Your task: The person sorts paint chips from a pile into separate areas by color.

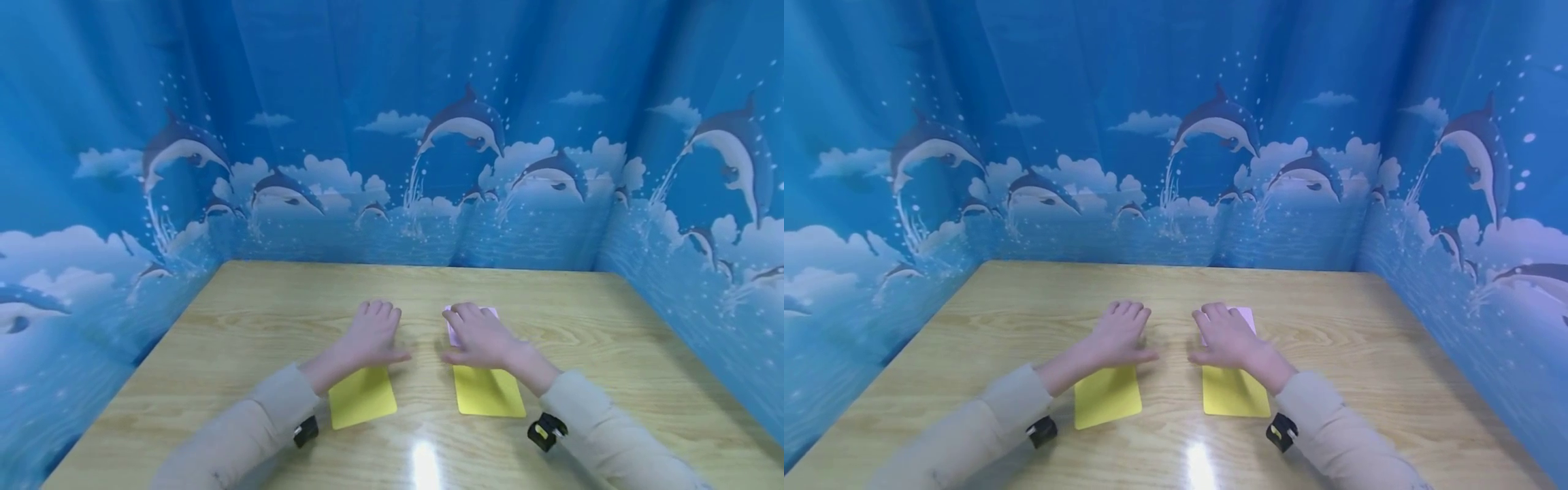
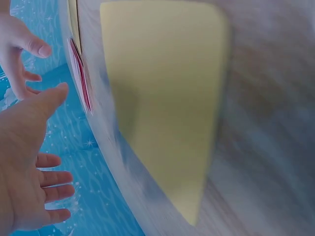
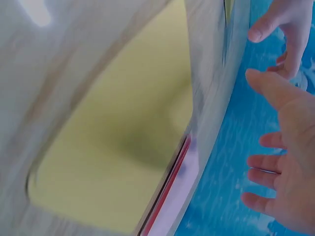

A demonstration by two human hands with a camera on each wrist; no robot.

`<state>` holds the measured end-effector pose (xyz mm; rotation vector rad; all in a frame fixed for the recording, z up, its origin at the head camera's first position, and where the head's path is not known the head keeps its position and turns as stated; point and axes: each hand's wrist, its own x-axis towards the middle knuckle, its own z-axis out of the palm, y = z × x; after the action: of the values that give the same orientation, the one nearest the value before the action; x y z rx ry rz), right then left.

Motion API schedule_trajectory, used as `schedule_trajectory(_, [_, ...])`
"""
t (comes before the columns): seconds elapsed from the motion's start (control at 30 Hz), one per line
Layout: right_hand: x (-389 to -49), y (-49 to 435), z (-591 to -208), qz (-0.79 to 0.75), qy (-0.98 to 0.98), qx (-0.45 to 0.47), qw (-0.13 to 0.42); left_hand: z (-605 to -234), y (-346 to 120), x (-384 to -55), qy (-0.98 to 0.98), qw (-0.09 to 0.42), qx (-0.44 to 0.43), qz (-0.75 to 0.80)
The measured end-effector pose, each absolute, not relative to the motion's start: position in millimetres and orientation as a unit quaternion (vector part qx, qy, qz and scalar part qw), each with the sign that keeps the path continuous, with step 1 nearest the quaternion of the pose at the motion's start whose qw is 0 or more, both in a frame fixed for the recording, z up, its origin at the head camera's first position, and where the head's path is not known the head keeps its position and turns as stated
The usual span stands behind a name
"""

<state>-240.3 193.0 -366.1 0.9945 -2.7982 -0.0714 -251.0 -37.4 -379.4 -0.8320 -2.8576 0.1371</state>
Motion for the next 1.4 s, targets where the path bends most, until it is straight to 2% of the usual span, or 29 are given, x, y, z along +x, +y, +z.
schedule_trajectory(0.43, [-229.4, 150.8, -374.8, -0.018, -0.921, 0.376, 0.095, -382.2, -78.1, -217.8, -0.952, 0.092, -0.291, 0.008])
schedule_trajectory(0.67, [-222.0, 128.2, -376.9, -0.024, -0.915, 0.396, 0.071, -388.5, -94.5, -203.8, -0.959, 0.069, -0.276, 0.002])
schedule_trajectory(0.97, [-215.3, 102.5, -383.5, -0.029, -0.912, 0.408, 0.020, -396.3, -112.2, -192.2, -0.955, 0.074, -0.286, -0.006])
schedule_trajectory(1.23, [-214.2, 86.4, -390.8, -0.022, -0.906, 0.421, -0.038, -403.5, -121.7, -183.7, -0.955, 0.033, -0.293, -0.022])
schedule_trajectory(1.4, [-211.5, 82.1, -394.8, -0.045, -0.900, 0.431, -0.043, -406.5, -126.0, -179.9, -0.947, 0.017, -0.319, -0.024])
